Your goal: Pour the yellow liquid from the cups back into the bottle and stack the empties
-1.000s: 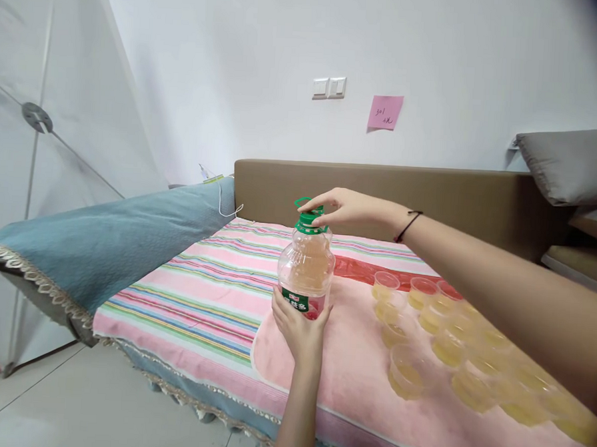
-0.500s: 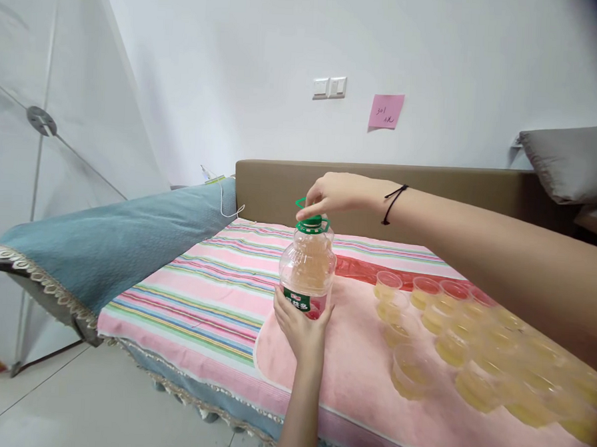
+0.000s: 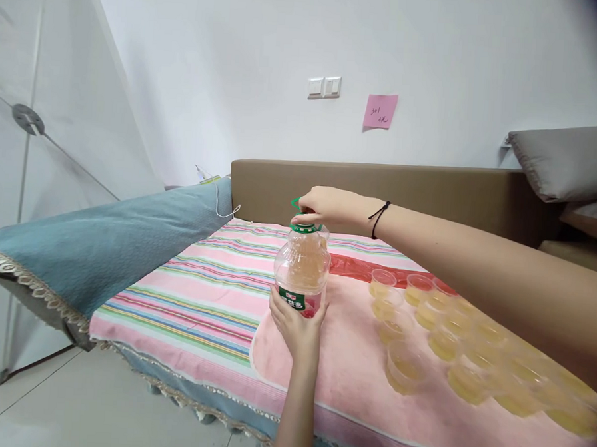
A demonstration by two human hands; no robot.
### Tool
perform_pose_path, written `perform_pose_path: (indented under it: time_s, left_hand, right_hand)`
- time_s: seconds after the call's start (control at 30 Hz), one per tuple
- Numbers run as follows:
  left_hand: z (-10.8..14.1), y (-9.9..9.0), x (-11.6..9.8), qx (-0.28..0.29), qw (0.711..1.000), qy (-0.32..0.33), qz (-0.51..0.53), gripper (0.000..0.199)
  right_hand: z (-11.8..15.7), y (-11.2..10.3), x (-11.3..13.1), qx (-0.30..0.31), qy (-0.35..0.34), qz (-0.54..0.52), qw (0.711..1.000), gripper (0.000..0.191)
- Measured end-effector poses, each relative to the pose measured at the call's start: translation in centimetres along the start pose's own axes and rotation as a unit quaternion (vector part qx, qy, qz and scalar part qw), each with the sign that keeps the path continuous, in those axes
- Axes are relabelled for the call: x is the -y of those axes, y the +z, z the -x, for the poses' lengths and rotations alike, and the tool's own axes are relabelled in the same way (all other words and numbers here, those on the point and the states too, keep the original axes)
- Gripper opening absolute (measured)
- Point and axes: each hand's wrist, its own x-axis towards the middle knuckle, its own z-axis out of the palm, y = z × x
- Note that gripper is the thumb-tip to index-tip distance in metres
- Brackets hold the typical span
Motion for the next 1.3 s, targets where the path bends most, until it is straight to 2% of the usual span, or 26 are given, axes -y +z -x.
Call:
perform_pose_path:
  time_s: [0.13,0.2,0.33,0.47,0.57,0.63,0.7,0.77,0.87,0.93,1.07,1.1,1.17,1.2,1.23,1.3]
  left_hand:
    - [0.1,-0.1,-0.3,-0.002,1.0,-0.004,0.001,0.116]
    - [0.1,-0.1,-0.4,0.0,1.0,-0.005,0.0,0.114]
    - [0.1,0.0,-0.3,-0.003,1.0,-0.004,0.0,0.112]
    - [-0.1,0.0,0.0,-0.002,1.0,0.0,0.007,0.113]
    - [-0.1,0.1,0.2,-0.005,1.0,0.007,0.009,0.116]
    - [-0.2,0.1,0.3,-0.005,1.0,0.011,0.009,0.119]
    - [-0.3,0.2,0.5,-0.002,1.0,0.016,0.007,0.122]
    - [-0.4,0.3,0.6,0.002,1.0,0.02,0.004,0.124]
    - [-0.7,0.3,0.7,0.004,1.0,0.029,0.003,0.127]
    - [-0.8,0.2,0.7,0.001,0.999,0.037,0.01,0.128]
    - [-0.4,-0.6,-0.1,-0.006,0.998,0.045,0.044,0.122]
    - [-0.2,-0.9,-0.4,-0.009,0.998,0.045,0.053,0.117]
    - [0.1,-1.5,-1.3,-0.019,0.995,0.065,0.07,0.104]
    - [0.3,-1.9,-1.9,-0.03,0.993,0.085,0.078,0.098]
    - [0.5,-2.3,-2.5,-0.037,0.989,0.111,0.087,0.092]
    - [0.9,-3.2,-3.5,-0.028,0.982,0.148,0.116,0.07]
  right_hand:
    - [-0.6,1.5,-0.9,-0.058,-0.087,0.096,0.99,0.049]
    - [-0.9,2.1,-1.0,-0.065,-0.095,0.133,0.984,0.054]
    - [-1.7,2.6,-0.5,-0.06,-0.034,0.143,0.987,0.054]
    - [-1.6,1.9,0.8,-0.057,0.017,0.133,0.989,0.058]
    - [0.2,0.7,1.7,-0.108,0.081,0.096,0.986,0.064]
    - [2.8,-0.3,2.2,-0.153,0.135,0.049,0.978,0.059]
    - [6.5,-0.8,2.6,-0.171,0.169,0.019,0.971,0.047]
    - [11.3,-0.7,3.1,-0.161,0.206,0.02,0.965,0.038]
    - [20.1,1.3,3.8,-0.136,0.276,-0.04,0.95,0.045]
    - [27.0,3.6,4.4,-0.141,0.32,-0.113,0.93,0.049]
    - [42.0,10.3,6.0,-0.158,0.479,-0.259,0.824,0.034]
    - [45.7,12.1,6.6,-0.168,0.513,-0.275,0.796,0.03]
    - [52.3,15.7,8.1,-0.193,0.565,-0.261,0.759,0.024]
    - [55.0,17.2,9.1,-0.223,0.585,-0.226,0.746,0.025]
    - [57.3,18.6,10.1,-0.234,0.59,-0.196,0.747,0.027]
    - [60.6,20.8,12.1,-0.222,0.58,-0.174,0.764,0.038]
